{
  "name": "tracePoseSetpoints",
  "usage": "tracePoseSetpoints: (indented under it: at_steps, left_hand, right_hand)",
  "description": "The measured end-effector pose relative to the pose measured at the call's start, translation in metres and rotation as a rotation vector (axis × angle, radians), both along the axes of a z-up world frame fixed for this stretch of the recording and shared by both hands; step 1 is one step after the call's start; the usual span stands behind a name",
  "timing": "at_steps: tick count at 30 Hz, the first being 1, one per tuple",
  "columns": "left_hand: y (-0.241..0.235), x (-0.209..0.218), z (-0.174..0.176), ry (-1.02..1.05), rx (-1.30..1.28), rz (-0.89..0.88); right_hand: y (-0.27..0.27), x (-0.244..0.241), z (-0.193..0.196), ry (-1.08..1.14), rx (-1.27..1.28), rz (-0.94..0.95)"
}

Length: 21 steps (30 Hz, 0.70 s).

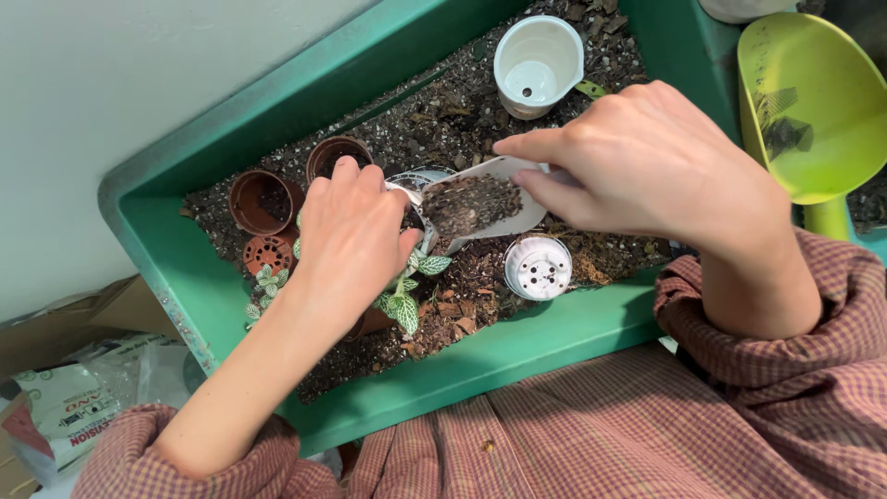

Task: The person repots a small variegated plant by removing it from its original pot, loosening the root ball, and placing it into a new white pot. They add soil around the plant using a small scoop and gently press the soil down to secure the plant.

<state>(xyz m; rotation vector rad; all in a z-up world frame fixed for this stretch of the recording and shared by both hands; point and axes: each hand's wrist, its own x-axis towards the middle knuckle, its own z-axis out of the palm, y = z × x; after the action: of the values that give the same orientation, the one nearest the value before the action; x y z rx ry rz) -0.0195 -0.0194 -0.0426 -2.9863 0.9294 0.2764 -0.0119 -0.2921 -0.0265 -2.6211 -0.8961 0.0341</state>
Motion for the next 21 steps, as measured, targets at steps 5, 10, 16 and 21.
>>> tracePoseSetpoints:
  at_steps: [5, 10, 16, 21]
  left_hand:
    - [0.0, -0.009, 0.009, -0.045, 0.022, 0.006]
    - [0.005, -0.016, 0.015, -0.083, 0.023, 0.028]
    - [0.007, -0.017, 0.01, -0.087, 0.012, 0.054]
    - [0.008, -0.018, 0.01, -0.085, -0.002, 0.07]
  right_hand:
    - [0.015, 0.005, 0.014, -0.058, -0.015, 0.049]
    - [0.032, 0.007, 0.027, -0.091, -0.099, 0.052]
    - [0.04, 0.006, 0.035, -0.183, -0.12, 0.082]
    - [0.04, 0.006, 0.034, -0.18, -0.167, 0.097]
